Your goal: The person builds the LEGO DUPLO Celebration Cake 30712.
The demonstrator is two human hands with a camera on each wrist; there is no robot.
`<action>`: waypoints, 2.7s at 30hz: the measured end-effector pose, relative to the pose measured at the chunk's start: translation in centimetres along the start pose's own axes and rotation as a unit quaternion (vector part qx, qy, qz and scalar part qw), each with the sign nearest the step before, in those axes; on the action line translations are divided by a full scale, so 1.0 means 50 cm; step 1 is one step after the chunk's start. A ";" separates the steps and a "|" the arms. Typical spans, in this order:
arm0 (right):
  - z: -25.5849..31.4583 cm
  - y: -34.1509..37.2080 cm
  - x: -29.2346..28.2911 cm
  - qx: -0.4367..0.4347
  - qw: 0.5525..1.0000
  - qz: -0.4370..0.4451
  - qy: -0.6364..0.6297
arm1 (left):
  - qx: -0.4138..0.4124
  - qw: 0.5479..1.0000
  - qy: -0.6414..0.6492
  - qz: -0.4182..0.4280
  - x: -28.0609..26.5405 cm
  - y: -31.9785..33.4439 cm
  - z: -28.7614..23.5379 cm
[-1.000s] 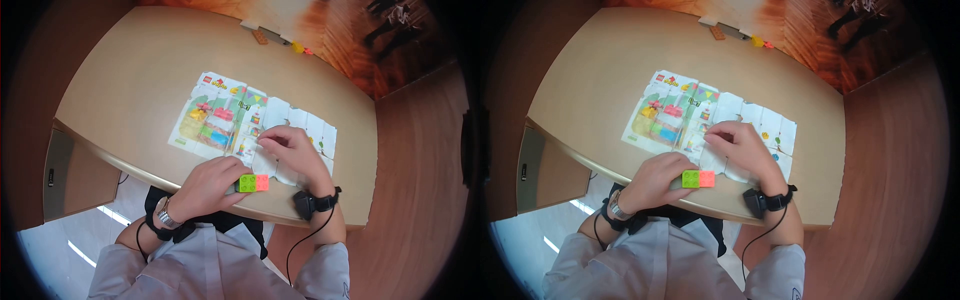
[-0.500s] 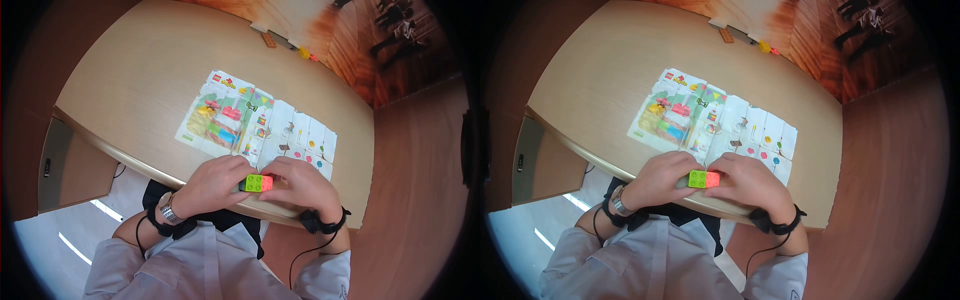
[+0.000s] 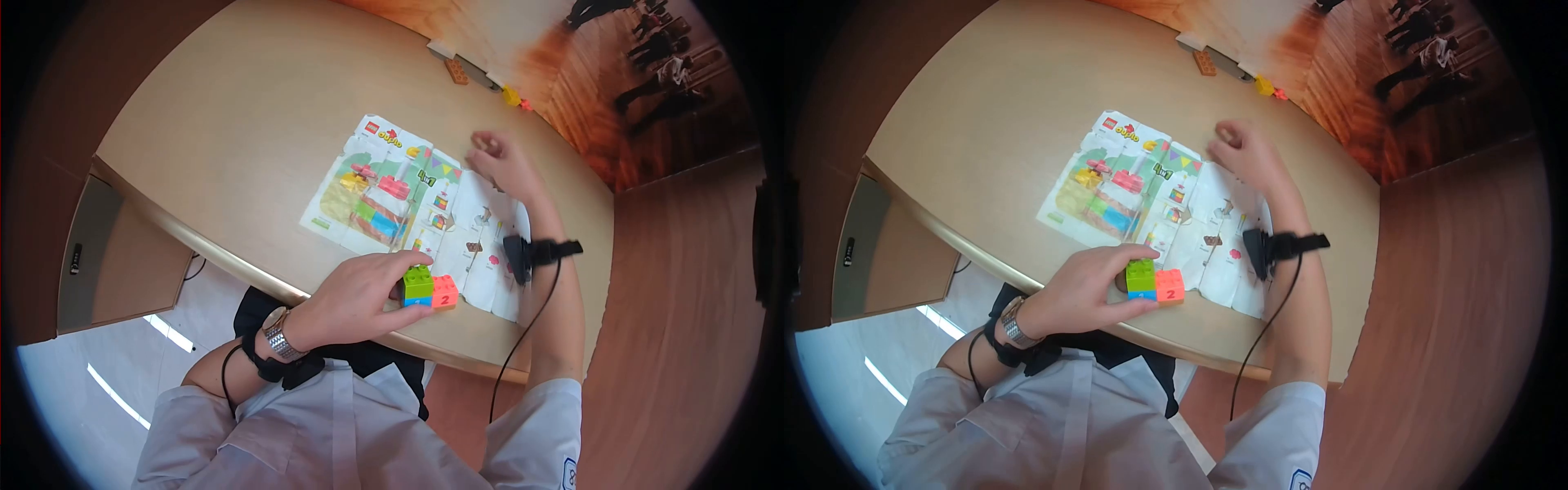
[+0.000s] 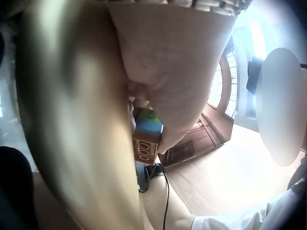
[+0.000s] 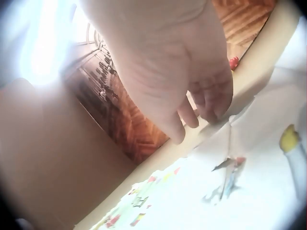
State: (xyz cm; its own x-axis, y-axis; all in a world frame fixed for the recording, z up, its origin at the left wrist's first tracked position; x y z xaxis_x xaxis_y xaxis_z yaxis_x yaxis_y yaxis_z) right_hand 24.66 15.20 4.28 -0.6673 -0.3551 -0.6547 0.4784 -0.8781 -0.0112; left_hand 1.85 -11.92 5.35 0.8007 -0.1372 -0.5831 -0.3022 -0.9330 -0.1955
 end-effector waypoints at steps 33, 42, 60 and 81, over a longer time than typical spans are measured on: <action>-0.099 -0.096 -0.003 -0.031 0.995 -0.073 0.066 | 0.018 1.000 -0.008 -0.016 0.004 0.000 0.005; -0.082 -0.085 0.002 -0.026 0.994 -0.075 0.069 | 0.037 0.998 -0.030 -0.027 0.009 0.001 0.005; 0.251 0.333 0.064 -0.021 0.989 0.109 -0.098 | 0.016 0.999 0.012 -0.031 0.007 0.000 0.010; 0.250 0.372 0.058 -0.014 0.966 0.159 -0.202 | 0.038 0.998 -0.044 -0.027 0.017 0.002 0.009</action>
State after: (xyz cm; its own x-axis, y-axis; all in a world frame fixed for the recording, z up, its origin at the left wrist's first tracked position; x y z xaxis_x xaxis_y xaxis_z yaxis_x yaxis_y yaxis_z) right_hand 24.50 -6.18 11.64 -0.6492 -0.7070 -0.2806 0.7078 -0.6966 0.1173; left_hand 2.29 -11.99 4.49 0.7693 -0.0535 -0.6366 -0.3001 -0.9100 -0.2862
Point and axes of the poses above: each hand's wrist, its own y-axis away from the middle knuckle, its own x-axis out of the palm, z = x × y, the point moved 1 cm from there along -y, towards the middle knuckle, and after that the axes turned 6 degrees about -y, right-handed, at the moved point
